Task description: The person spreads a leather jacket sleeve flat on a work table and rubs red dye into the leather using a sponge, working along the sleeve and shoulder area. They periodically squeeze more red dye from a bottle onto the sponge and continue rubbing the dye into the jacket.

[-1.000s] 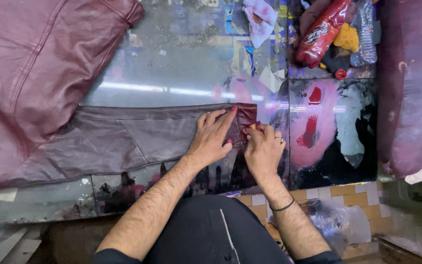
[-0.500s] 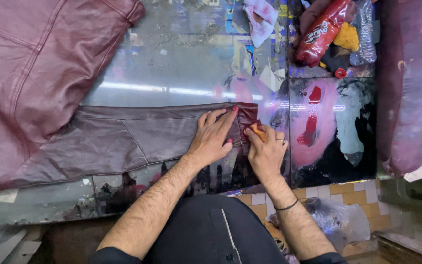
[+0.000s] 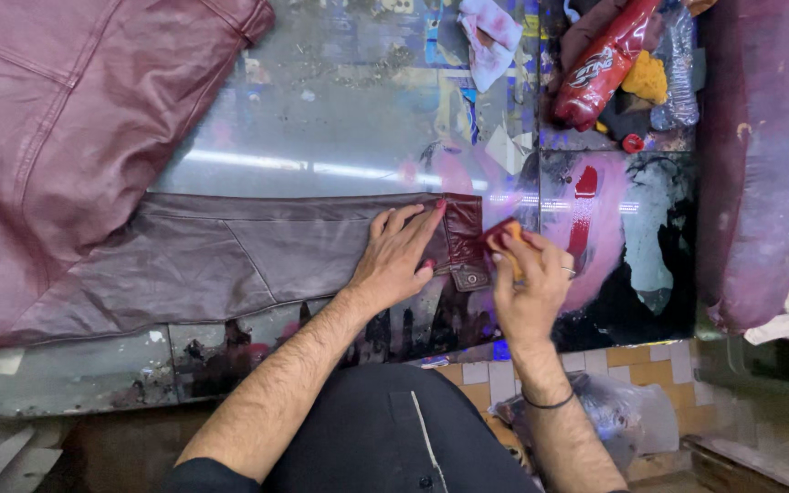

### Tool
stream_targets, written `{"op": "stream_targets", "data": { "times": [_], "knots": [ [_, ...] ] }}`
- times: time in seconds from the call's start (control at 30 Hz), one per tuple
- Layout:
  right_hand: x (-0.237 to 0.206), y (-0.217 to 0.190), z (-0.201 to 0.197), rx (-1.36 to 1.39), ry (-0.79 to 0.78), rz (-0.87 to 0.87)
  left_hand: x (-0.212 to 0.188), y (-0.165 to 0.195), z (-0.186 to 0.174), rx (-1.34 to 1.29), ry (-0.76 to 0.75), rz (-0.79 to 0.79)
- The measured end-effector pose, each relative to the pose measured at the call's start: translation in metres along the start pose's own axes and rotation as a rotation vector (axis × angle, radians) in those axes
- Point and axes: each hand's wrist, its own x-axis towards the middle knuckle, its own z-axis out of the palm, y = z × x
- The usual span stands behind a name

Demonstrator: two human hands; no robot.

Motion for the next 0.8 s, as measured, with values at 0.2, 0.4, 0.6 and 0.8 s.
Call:
{"op": "stream_targets", "data": {
  "times": [0.2, 0.4, 0.6, 0.8],
  "knots": [
    [-0.013, -0.004, 0.035, -0.009, -0.115, -0.001, -0.003, -0.002, 0.003, 0.012, 0.044, 0.026],
    [0.000, -0.003, 0.051, -0.098, -0.059, -0.089, -0.003, -0.003, 0.005, -0.019, 0.046, 0.024],
    [0.015, -0.007, 0.060, -0.107, 0.002, -0.177, -0.004, -0.007, 0.007, -0.019, 0.094, 0.040],
    [0.029, -0.007, 0.061, -0.083, 0.060, -0.171, -0.004, -0.008, 0.007, -0.005, 0.069, 0.030]
  ]
}}
